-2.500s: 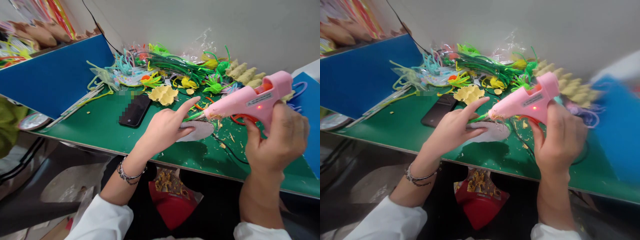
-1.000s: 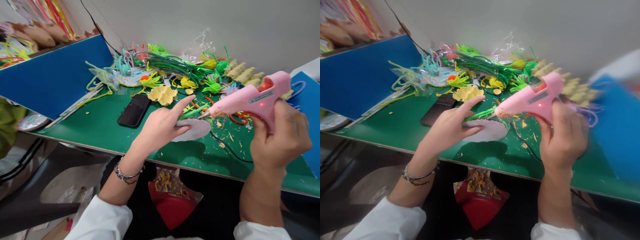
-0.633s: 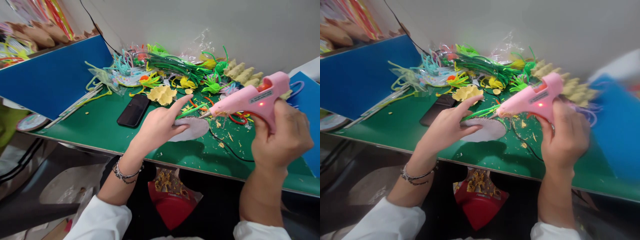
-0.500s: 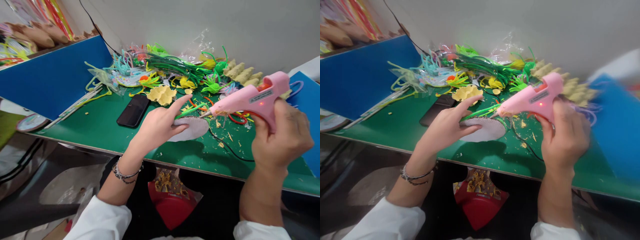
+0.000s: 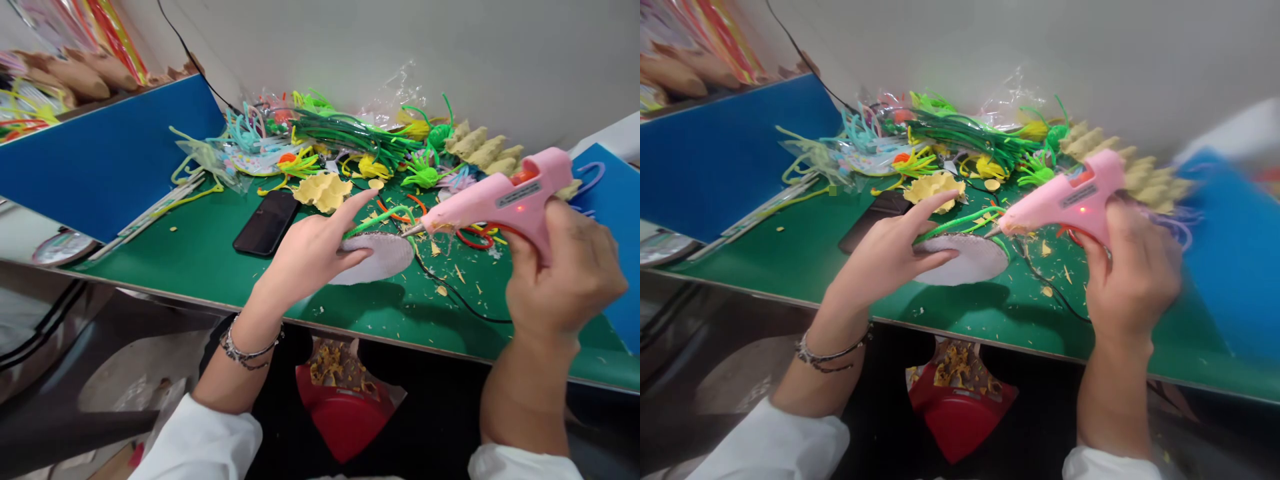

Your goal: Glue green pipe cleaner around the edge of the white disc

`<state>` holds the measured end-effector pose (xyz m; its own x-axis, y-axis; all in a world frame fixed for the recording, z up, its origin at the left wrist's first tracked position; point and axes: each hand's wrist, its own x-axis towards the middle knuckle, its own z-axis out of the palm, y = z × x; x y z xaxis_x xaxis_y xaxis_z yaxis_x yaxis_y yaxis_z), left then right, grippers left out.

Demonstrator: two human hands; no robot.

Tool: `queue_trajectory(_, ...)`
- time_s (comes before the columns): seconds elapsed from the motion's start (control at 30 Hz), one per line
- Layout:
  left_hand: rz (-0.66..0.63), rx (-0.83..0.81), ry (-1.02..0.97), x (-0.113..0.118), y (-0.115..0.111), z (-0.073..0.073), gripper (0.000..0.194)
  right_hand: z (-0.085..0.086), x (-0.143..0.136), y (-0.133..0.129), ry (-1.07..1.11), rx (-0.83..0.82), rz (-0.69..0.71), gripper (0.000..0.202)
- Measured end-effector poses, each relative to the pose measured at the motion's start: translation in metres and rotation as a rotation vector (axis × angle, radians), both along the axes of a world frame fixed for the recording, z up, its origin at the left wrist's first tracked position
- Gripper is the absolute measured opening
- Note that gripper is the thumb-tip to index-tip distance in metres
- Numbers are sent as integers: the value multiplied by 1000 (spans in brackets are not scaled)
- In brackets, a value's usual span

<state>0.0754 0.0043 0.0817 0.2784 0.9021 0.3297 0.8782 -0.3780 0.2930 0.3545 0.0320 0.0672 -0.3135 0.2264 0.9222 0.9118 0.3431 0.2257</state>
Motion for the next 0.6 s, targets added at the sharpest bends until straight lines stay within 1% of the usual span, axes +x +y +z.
queue_trajectory(0.13,-4,-6,-1,-1,0,0,70,0,1,0,1,11,-12,49)
queue_trajectory(0.37,-15,44,25,-4,0,-1,70,0,4,0,-15,6,-19,47)
queue_trajectory(0.6,-17,62,45,-4,0,-2,69,0,1,-4,16,-59,-41,45)
